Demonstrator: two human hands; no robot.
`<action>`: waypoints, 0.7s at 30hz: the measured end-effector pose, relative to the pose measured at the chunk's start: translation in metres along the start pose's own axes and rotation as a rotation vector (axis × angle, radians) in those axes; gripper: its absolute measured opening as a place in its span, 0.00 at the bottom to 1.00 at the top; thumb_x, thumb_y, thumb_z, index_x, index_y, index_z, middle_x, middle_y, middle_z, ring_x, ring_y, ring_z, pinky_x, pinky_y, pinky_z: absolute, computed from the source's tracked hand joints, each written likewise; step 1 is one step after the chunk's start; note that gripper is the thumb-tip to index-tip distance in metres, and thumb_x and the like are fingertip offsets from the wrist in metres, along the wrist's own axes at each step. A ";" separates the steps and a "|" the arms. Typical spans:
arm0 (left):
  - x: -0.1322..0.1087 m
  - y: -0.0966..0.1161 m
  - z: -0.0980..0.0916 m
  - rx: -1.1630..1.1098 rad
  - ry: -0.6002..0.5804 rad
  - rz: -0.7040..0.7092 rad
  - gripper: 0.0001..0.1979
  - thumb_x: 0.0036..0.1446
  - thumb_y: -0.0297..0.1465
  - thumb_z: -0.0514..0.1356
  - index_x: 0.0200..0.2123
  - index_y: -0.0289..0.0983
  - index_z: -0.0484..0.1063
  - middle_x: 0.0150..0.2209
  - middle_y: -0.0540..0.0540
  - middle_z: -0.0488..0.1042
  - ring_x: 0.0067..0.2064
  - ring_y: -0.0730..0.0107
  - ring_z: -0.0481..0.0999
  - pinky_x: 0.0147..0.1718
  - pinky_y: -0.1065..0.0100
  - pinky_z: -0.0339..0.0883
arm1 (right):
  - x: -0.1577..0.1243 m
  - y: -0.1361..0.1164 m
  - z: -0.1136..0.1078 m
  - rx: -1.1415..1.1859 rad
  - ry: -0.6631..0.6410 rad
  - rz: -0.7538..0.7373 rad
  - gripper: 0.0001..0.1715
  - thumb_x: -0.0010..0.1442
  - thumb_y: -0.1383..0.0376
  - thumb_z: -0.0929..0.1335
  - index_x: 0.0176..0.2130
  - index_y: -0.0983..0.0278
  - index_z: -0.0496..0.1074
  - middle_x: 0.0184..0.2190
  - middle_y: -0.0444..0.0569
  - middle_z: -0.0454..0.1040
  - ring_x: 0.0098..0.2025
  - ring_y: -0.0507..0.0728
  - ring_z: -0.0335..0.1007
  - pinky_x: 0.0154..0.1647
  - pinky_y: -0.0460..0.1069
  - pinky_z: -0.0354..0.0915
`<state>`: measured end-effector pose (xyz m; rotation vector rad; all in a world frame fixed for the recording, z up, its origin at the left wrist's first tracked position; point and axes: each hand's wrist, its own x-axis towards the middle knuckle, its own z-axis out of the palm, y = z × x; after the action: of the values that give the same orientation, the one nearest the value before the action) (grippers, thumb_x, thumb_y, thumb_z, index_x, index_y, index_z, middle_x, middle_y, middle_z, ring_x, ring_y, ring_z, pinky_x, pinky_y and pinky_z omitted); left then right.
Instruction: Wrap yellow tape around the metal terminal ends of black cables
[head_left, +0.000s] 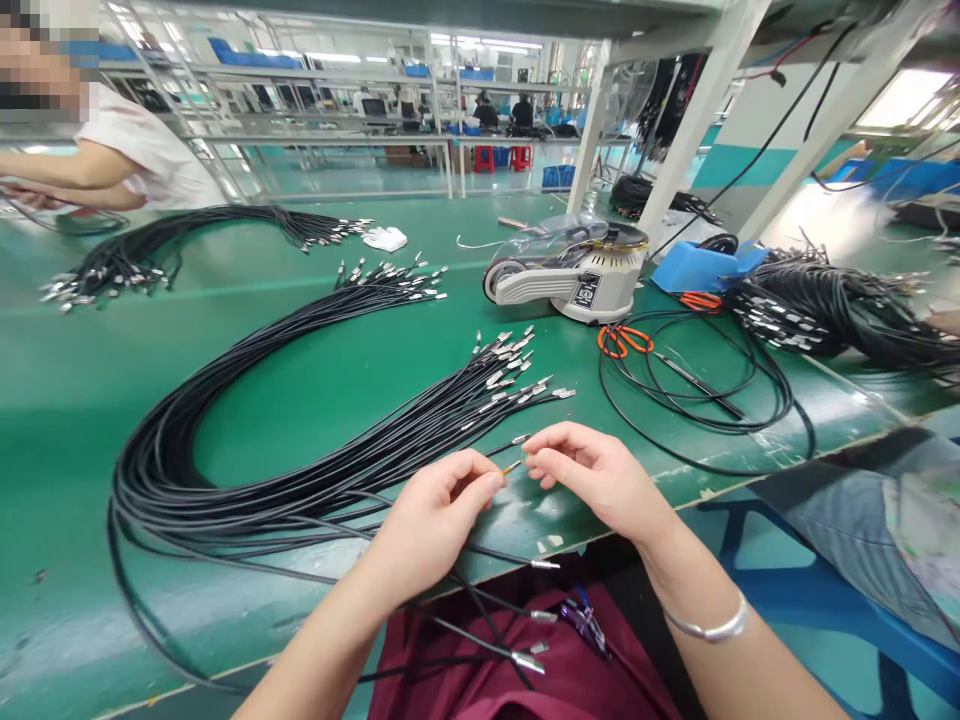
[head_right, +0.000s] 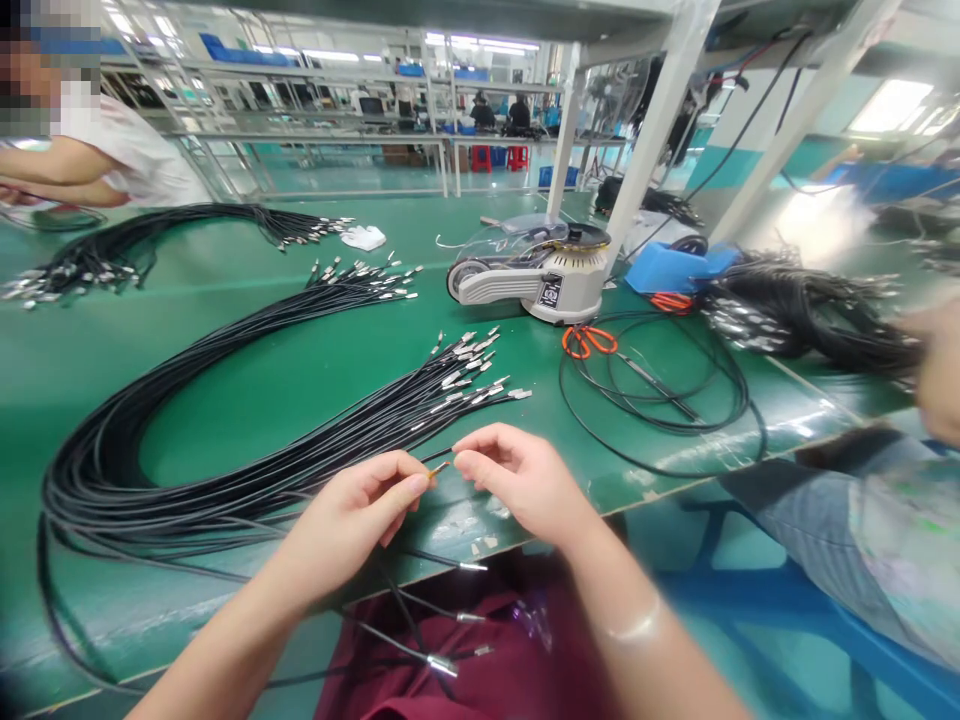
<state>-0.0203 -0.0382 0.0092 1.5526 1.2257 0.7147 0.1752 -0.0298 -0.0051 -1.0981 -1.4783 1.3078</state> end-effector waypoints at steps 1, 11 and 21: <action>-0.002 0.000 0.002 0.117 0.043 0.080 0.10 0.59 0.35 0.55 0.29 0.38 0.71 0.25 0.52 0.68 0.26 0.75 0.67 0.26 0.72 0.60 | -0.002 -0.001 0.000 -0.001 0.001 0.042 0.11 0.57 0.58 0.69 0.35 0.65 0.74 0.29 0.46 0.75 0.30 0.52 0.71 0.35 0.49 0.69; -0.006 0.002 0.011 0.347 0.012 0.260 0.10 0.62 0.32 0.52 0.38 0.40 0.73 0.35 0.48 0.74 0.37 0.70 0.72 0.38 0.70 0.63 | -0.015 0.001 0.007 0.058 0.012 0.122 0.11 0.54 0.60 0.70 0.32 0.66 0.73 0.26 0.45 0.73 0.30 0.52 0.69 0.33 0.48 0.66; 0.005 0.020 0.008 0.344 -0.172 0.179 0.11 0.58 0.32 0.54 0.28 0.38 0.74 0.27 0.50 0.74 0.31 0.70 0.70 0.32 0.71 0.63 | -0.020 0.000 -0.005 -0.107 -0.118 0.136 0.08 0.55 0.62 0.68 0.29 0.65 0.73 0.24 0.42 0.72 0.25 0.50 0.65 0.26 0.45 0.62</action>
<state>-0.0044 -0.0360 0.0241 1.9841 1.1315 0.4859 0.1852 -0.0480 -0.0056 -1.2272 -1.5993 1.4223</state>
